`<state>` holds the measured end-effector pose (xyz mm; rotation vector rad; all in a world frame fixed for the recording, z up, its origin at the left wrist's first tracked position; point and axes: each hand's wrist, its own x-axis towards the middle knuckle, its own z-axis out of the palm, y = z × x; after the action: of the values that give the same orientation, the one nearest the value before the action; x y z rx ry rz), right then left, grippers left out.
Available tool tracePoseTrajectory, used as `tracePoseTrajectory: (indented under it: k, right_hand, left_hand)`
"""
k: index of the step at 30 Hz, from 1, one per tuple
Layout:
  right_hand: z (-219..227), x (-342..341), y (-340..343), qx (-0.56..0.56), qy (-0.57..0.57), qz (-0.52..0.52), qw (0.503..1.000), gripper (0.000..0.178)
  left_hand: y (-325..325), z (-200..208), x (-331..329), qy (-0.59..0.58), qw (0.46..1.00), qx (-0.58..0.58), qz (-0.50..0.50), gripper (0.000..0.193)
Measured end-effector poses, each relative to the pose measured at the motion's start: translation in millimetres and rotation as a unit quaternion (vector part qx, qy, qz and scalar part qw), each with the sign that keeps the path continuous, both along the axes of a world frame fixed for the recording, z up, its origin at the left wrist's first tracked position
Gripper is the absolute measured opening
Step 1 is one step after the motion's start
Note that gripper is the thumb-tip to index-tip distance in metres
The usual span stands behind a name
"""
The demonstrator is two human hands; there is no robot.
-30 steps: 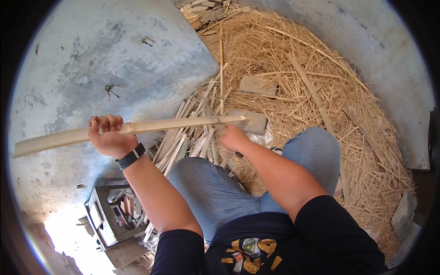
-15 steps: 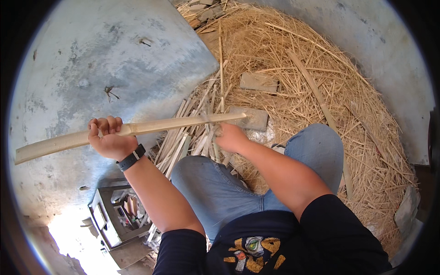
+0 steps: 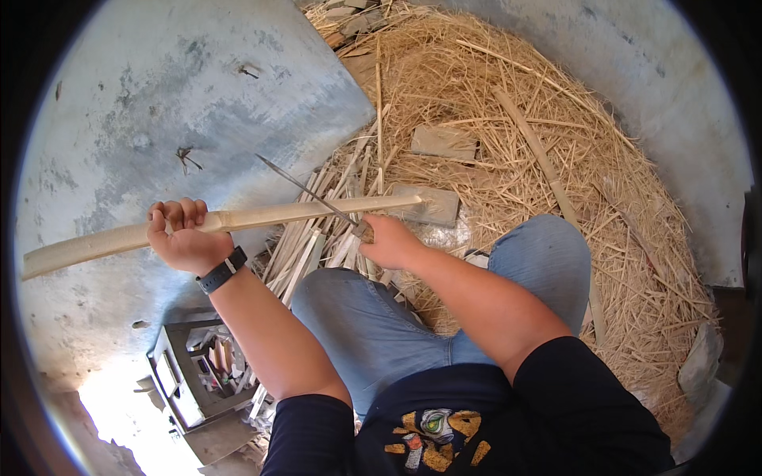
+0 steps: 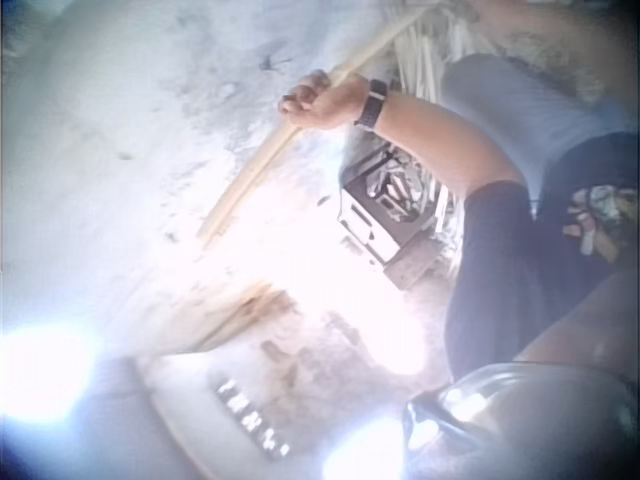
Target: The person sits on a straw-covered floor and uses a machete to split long bamboo poles into thin strips. They hold the bamboo with one hand and repeatedly strike it with the machete to separate the material, accumulating a pile of split bamboo strips.
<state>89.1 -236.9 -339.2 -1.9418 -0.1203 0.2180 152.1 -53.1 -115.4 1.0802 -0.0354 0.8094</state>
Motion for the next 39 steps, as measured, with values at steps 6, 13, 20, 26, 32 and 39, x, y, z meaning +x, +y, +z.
tracePoseTrajectory:
  k: [6,13,20,26,32,39]
  right_hand:
    - [-15,14,-16,-0.032,0.210,-0.045,0.976,0.052]
    - [-18,7,-2,-0.030,0.064,-0.029,0.997,0.054]
    - [-8,8,-10,-0.041,0.118,-0.035,0.992,0.054]
    - [-19,8,-8,-0.041,0.095,-0.034,0.994,0.057]
    - [-26,11,-11,-0.010,0.118,-0.041,0.992,0.056]
    - [-19,10,-11,-0.020,0.140,-0.053,0.989,0.061]
  left_hand:
    - [-3,3,-2,0.008,1.000,0.005,0.014,0.012]
    - [5,-1,1,0.001,1.000,0.001,-0.006,0.011]
    - [5,-1,-2,0.000,1.000,0.000,-0.008,0.012]
    - [2,0,-1,0.007,1.000,0.008,0.012,0.011]
    - [10,-3,-3,-0.009,0.999,0.005,-0.031,0.012]
    - [9,-2,-1,0.004,1.000,0.001,-0.004,0.011]
